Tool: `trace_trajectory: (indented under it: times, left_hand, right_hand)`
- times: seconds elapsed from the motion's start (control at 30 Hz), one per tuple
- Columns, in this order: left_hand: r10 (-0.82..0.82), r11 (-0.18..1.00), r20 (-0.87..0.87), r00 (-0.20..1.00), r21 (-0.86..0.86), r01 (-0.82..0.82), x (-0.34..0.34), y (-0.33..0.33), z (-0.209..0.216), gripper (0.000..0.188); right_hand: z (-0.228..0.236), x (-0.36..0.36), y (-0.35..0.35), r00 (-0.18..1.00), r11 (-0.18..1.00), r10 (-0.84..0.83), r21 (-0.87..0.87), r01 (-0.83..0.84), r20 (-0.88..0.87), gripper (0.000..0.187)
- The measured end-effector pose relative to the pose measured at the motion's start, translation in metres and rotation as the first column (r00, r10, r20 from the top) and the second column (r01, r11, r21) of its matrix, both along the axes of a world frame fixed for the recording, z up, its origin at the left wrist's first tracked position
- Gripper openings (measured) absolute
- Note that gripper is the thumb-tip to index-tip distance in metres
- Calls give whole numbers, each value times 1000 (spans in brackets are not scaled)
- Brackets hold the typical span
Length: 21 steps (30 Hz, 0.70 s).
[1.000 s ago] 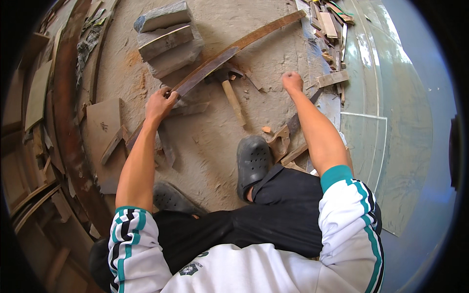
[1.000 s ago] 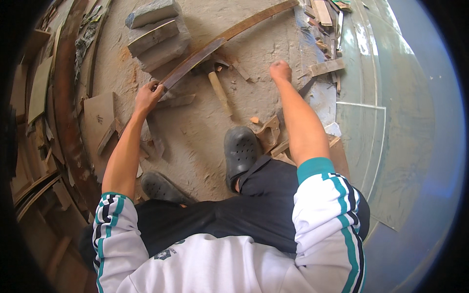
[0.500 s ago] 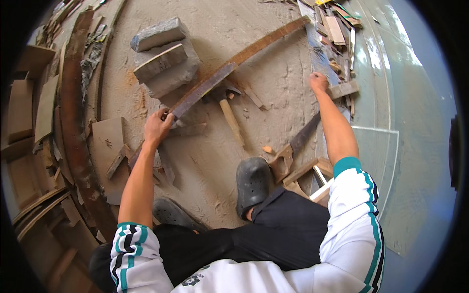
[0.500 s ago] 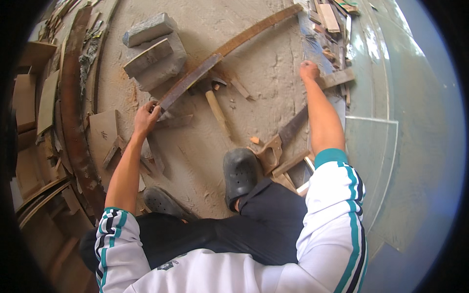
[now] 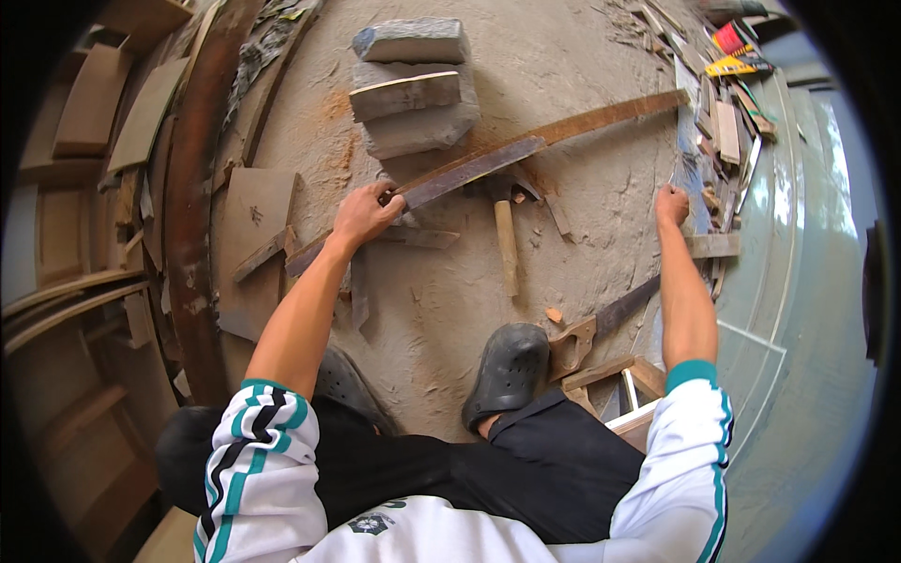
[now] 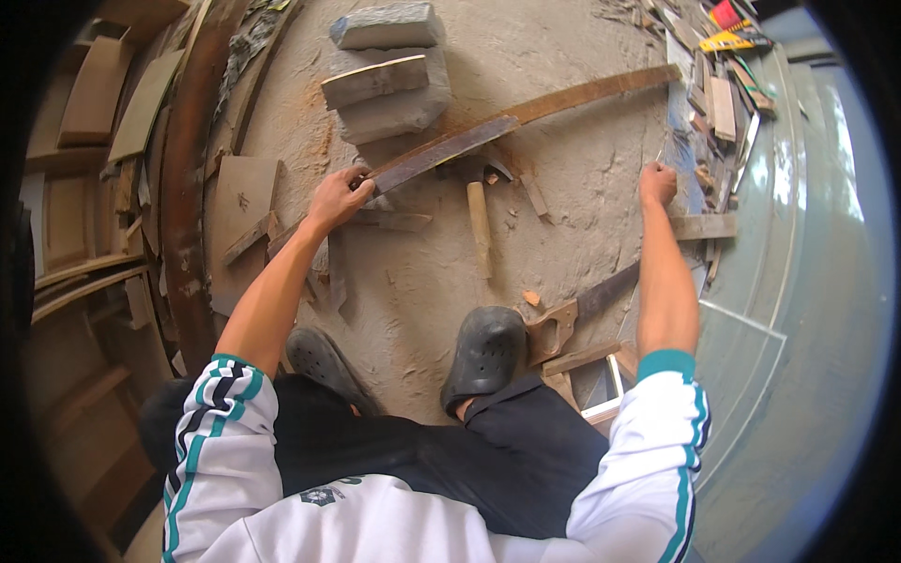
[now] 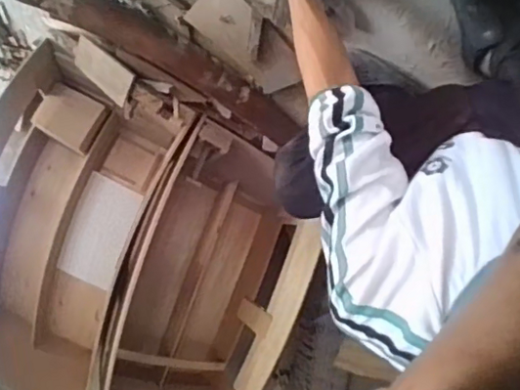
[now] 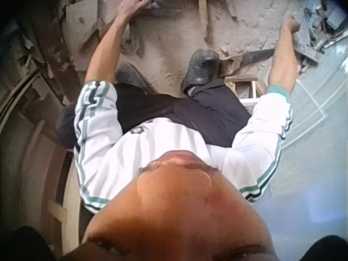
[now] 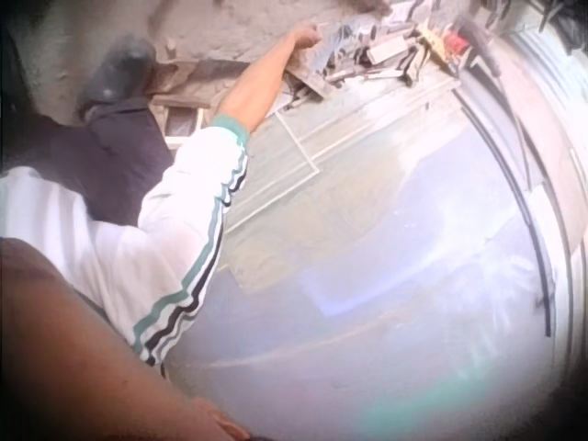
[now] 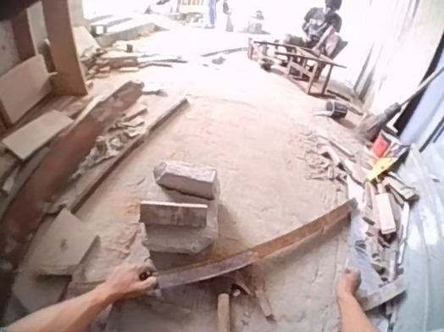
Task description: The person sits on the floor and assembles small wooden pieces into a frame-like structure. They repeatedly pick up, align, and place pieces together, occasionally using a long wooden stick to adjust or hold parts in place.
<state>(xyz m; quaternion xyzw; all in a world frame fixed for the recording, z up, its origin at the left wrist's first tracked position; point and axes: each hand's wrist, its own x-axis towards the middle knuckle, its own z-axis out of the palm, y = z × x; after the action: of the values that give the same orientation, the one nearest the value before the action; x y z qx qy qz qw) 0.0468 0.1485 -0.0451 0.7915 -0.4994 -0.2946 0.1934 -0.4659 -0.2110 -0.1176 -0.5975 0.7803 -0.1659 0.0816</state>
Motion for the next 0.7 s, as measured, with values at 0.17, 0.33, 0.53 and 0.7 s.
trace_trajectory:
  times: [0.17, 0.33, 0.53, 0.7]
  left_hand:
    - [12, 1000, -22, 1000, 14, -12, 6, 6, -4, 48]
    - [-3, 1000, -39, 999, -8, 3, 1, 2, -4, 46]
    - [0, 999, -41, 999, 32, 1, 2, 4, 0, 49]
    - [21, 999, -16, 1000, -36, -21, 0, 7, 1, 46]
  right_hand:
    - [30, 154, 81, 662, 993, 114, -56, -108, 741, 27]
    - [61, 289, 215, 570, 866, 400, -92, -491, 718, 25]
    - [81, 352, 308, 554, 775, 564, -161, -611, 612, 17]
    - [78, 359, 319, 582, 756, 585, -119, -644, 565, 17]
